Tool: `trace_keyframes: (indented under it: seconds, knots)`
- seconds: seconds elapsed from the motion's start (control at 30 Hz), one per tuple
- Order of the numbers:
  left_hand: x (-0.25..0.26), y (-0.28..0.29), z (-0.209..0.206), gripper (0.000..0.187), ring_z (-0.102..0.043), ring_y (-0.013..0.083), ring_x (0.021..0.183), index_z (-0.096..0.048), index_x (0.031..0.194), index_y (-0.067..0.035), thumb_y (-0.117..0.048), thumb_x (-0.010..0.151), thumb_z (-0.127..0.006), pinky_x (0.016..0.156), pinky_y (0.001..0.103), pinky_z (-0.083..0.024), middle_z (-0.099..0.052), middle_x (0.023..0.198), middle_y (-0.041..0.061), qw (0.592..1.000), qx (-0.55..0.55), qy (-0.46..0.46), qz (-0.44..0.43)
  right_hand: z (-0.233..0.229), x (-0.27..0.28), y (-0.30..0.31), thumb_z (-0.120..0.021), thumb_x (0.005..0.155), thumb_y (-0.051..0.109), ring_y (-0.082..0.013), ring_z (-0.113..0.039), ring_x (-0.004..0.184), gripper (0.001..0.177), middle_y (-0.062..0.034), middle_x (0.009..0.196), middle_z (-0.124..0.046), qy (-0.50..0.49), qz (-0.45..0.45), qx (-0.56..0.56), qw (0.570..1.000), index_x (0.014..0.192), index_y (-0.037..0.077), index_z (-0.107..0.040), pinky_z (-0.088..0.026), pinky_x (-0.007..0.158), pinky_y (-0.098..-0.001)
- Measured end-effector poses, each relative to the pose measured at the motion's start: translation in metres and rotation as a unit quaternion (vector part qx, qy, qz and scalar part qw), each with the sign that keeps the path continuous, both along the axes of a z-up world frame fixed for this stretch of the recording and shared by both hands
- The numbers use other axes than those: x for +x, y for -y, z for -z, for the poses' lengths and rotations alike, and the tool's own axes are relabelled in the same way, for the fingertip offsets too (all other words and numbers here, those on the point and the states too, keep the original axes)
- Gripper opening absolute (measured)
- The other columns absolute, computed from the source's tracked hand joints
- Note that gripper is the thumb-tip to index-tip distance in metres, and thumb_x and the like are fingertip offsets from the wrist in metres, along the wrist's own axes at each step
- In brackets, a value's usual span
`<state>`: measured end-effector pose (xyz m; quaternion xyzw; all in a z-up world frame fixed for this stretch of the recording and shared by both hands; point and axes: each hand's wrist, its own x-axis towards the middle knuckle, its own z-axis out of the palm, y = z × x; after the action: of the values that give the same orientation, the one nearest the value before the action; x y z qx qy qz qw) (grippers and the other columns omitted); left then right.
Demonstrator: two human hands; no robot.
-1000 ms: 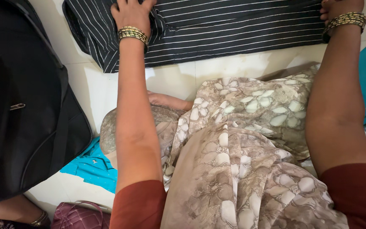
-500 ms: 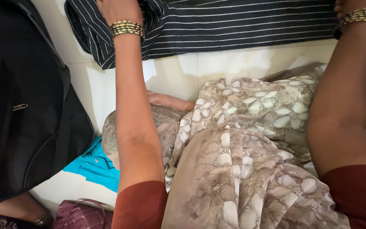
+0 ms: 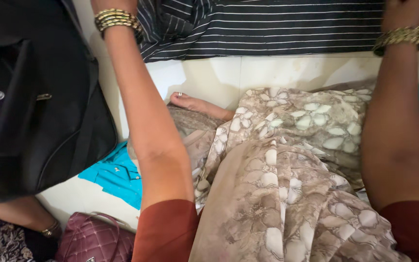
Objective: The person folds a black and white striped shirt on the floor, smoothing the fabric with their hands and folding in the sleeves.
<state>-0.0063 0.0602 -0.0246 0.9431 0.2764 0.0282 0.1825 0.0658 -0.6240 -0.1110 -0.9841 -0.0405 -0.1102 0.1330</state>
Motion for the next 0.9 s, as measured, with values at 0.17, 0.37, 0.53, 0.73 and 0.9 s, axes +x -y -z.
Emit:
trace_keyframes:
  seconds: [0.17, 0.37, 0.53, 0.73, 0.9]
  knots:
    - [-0.036, -0.025, 0.006, 0.07, -0.062, 0.0353, 0.116, -0.056, 0.123, -0.009, -0.033, 0.068, -0.091, 0.097, 0.049, -0.05, -0.064, 0.126, 0.018, 0.988, -0.029, -0.137, -0.063, -0.052, -0.065, -0.121, -0.079, 0.091, 0.031, -0.0397, -0.06, 0.12, 0.043, -0.0201, 0.133, -0.067, -0.272, -0.155, -0.061, 0.948, 0.128, 0.01, -0.072, -0.047, 0.1, -0.0513]
    - [-0.036, 0.006, 0.025, 0.084, -0.063, 0.0342, 0.117, -0.051, 0.129, -0.006, -0.036, 0.065, -0.096, 0.098, 0.045, -0.052, -0.063, 0.129, 0.019, 0.928, -0.062, -0.367, -0.023, -0.101, -0.097, -0.194, -0.07, 0.093, 0.042, -0.0419, -0.05, 0.137, 0.069, -0.0213, 0.157, -0.043, -0.461, -0.079, -0.209, 0.859, 0.156, 0.026, -0.048, -0.047, 0.107, -0.0538]
    - [-0.031, 0.022, 0.009, 0.106, -0.063, 0.0342, 0.116, -0.035, 0.139, -0.004, -0.033, 0.06, -0.1, 0.099, 0.041, -0.052, -0.061, 0.128, 0.021, 0.958, -0.149, -0.217, -0.113, -0.091, -0.092, -0.193, -0.07, 0.087, 0.052, -0.0416, -0.052, 0.134, 0.084, -0.0199, 0.166, -0.024, -0.473, -0.126, -0.294, 0.821, 0.16, 0.032, -0.034, -0.048, 0.105, -0.053]
    - [-0.03, 0.022, 0.043, 0.072, -0.066, 0.0429, 0.102, -0.058, 0.124, -0.01, -0.019, 0.062, -0.094, 0.085, 0.047, -0.055, -0.069, 0.113, 0.021, 0.995, -0.071, -0.007, 0.068, -0.08, -0.087, -0.19, -0.064, 0.088, 0.061, -0.0428, -0.058, 0.129, 0.086, -0.0226, 0.166, -0.026, -0.465, -0.151, -0.332, 0.807, 0.161, 0.028, -0.032, -0.053, 0.1, -0.0555]
    - [-0.007, -0.005, 0.075, 0.033, -0.07, 0.0381, 0.097, -0.076, 0.102, -0.015, -0.018, 0.07, -0.086, 0.081, 0.047, -0.057, -0.075, 0.106, 0.016, 0.997, -0.041, 0.056, 0.038, -0.086, -0.088, -0.193, -0.058, 0.09, 0.065, -0.0435, -0.058, 0.128, 0.085, -0.0226, 0.165, -0.027, -0.471, -0.151, -0.341, 0.799, 0.162, 0.029, -0.03, -0.051, 0.101, -0.0565]
